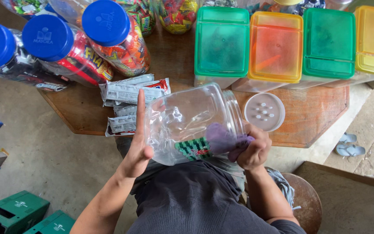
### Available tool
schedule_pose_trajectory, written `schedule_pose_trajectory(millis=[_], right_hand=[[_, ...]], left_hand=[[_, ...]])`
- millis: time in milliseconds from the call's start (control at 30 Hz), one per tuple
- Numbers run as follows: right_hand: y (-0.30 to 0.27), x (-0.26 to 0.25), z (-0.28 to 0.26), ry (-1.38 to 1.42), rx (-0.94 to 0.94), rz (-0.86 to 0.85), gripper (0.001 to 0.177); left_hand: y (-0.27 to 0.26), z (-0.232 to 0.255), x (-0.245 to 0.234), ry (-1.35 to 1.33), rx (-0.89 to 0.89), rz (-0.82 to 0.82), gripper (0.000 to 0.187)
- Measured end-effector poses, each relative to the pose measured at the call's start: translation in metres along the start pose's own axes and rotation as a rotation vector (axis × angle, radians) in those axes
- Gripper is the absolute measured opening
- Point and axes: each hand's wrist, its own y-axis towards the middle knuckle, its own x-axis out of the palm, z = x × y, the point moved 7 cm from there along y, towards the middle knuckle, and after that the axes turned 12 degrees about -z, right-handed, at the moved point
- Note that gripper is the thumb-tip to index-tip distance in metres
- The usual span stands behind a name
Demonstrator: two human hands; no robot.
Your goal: The person wipes the inside and outside of a clear plastic jar with a purple cloth, then places several small white packets into the jar. The person also wipes the jar lid with the cloth. The workspace includes other jars and containers on a wooden table.
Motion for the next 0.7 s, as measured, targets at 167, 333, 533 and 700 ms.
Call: schedule_pose_trajectory(millis=[167, 333, 533, 700], right_hand=[[-0.01, 0.017, 0.017, 0.245, 0.102, 0.037, 0.098], [-0.023, 0.007, 0.042, 0.329, 0.148, 0.218, 0.094], [-0.022, -0.016, 0.048, 0.136, 0.458, 0.197, 0.082], [-0.005, -0.018, 0.064, 0.443, 0.78, 0.053, 0.071]], left_hand=[[-0.002, 0.027, 0.014, 0.599, 0.195, -0.007, 0.151], [0.005, 0.029, 0.017, 0.905, 0.303, -0.125, 0.148], [-0.001, 0.031, 0.03, 1.081, 0.454, -0.205, 0.133], [-0.011, 0.024, 0.049, 1.346, 0.565, -0.284, 0.123]])
